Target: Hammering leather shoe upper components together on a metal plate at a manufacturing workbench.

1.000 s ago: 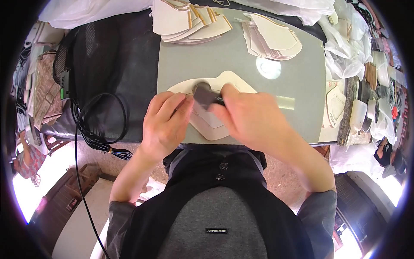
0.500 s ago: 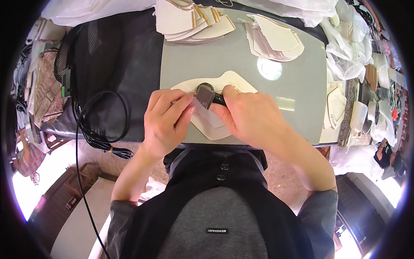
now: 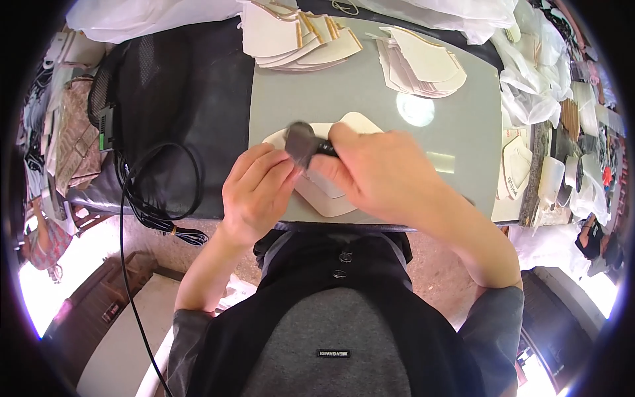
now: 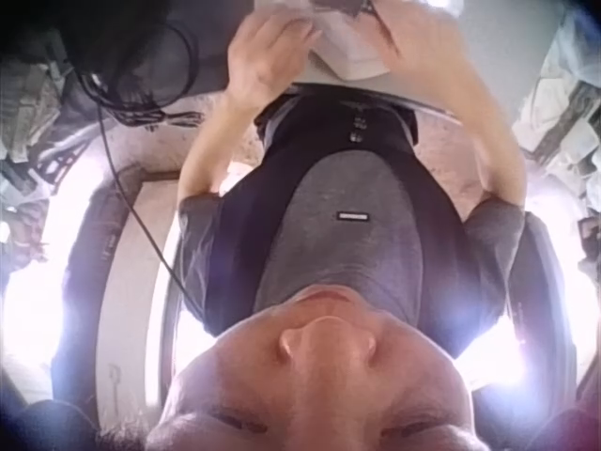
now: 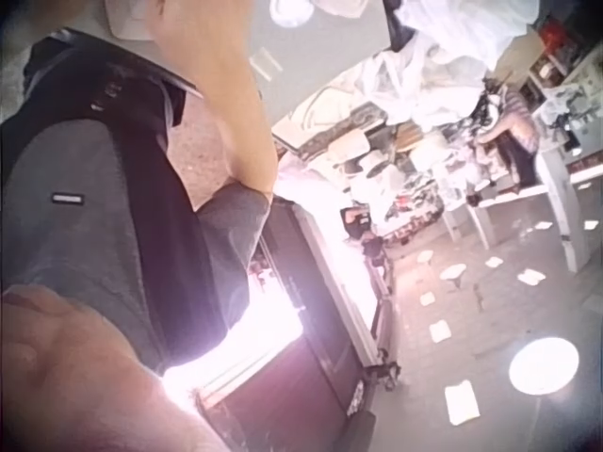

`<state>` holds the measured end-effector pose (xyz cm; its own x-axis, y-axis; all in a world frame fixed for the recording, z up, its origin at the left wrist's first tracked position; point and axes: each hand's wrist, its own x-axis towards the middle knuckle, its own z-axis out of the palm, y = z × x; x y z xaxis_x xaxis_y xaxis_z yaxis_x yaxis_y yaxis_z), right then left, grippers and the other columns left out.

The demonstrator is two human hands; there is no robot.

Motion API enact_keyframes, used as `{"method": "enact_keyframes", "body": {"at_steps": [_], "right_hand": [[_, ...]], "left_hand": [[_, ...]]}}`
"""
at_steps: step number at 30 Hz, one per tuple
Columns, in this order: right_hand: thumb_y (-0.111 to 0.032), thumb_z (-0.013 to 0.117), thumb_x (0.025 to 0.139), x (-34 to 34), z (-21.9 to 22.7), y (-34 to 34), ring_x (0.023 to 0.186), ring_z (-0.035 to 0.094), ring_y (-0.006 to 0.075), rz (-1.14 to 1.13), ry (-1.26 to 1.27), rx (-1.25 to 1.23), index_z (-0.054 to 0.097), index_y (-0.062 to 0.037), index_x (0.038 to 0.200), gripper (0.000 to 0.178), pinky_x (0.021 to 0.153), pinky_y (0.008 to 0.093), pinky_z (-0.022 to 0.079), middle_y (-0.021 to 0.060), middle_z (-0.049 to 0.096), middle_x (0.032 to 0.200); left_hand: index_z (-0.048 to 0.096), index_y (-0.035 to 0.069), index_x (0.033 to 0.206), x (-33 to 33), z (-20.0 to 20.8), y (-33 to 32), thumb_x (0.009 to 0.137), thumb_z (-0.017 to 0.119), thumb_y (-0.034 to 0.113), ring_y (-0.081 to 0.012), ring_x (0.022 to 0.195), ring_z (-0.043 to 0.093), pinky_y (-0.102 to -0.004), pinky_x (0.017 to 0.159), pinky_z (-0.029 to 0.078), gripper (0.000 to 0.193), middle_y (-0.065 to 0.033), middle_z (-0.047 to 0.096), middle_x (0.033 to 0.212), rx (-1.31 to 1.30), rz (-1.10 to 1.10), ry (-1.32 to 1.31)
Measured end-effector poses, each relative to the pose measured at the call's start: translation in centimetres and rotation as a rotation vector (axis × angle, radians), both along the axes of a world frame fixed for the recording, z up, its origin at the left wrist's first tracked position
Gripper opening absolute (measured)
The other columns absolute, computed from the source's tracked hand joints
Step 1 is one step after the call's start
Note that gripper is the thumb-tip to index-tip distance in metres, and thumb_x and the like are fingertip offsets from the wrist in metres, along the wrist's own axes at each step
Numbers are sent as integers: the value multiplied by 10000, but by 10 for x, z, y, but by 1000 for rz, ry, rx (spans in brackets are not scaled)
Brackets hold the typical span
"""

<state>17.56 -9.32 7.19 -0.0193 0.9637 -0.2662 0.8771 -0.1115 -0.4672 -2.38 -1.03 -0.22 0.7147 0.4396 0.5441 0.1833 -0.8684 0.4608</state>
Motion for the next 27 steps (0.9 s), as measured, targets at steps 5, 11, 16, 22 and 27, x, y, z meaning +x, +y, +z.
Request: {"method": "enact_keyframes", "body": {"at_steps": [5, 11, 16, 22, 27], "right_hand": [[-373, 557, 993, 3, -9, 6, 598, 608, 404, 43, 68, 32, 539, 8, 869, 401, 537, 466, 455, 194, 586, 620], [-321, 564, 1001, 7, 19, 9, 571, 590, 383, -190, 281, 138, 552, -20, 909, 315, 523, 450, 440, 161, 566, 598], [-340, 560, 1006, 12, -3, -12, 533, 575, 381, -145, 160, 171, 547, -31, 872, 337, 513, 452, 433, 150, 555, 570], [-364, 548, 1011, 10, -2, -15, 563, 600, 394, -114, 1, 28, 511, -25, 829, 386, 515, 473, 434, 184, 558, 577], [-358, 505, 1043, 17, 11, -12, 541, 620, 307, -294, 371, 182, 543, -2, 881, 393, 484, 397, 453, 150, 617, 627]], "left_hand": [[665, 5, 854, -2, -1, -3, 685, 807, -2, -302, 856, 640, -380, 704, 538, 221, -101, 646, 965, -147, 86, -14], [721, 31, 951, -1, 7, 4, 683, 816, 51, -297, 924, 605, -386, 788, 503, 285, -85, 636, 987, -181, 108, 59], [750, 50, 975, -1, 3, 5, 708, 797, 80, -272, 958, 597, -442, 888, 458, 272, -51, 629, 966, -103, 40, 76], [750, 50, 973, 1, 6, 7, 722, 787, 82, -272, 966, 608, -487, 939, 445, 256, -47, 636, 965, -58, -15, 103], [718, 56, 963, 5, 12, 26, 728, 770, 40, -287, 920, 638, -419, 870, 496, 241, -67, 667, 952, -192, -121, 78]]}}
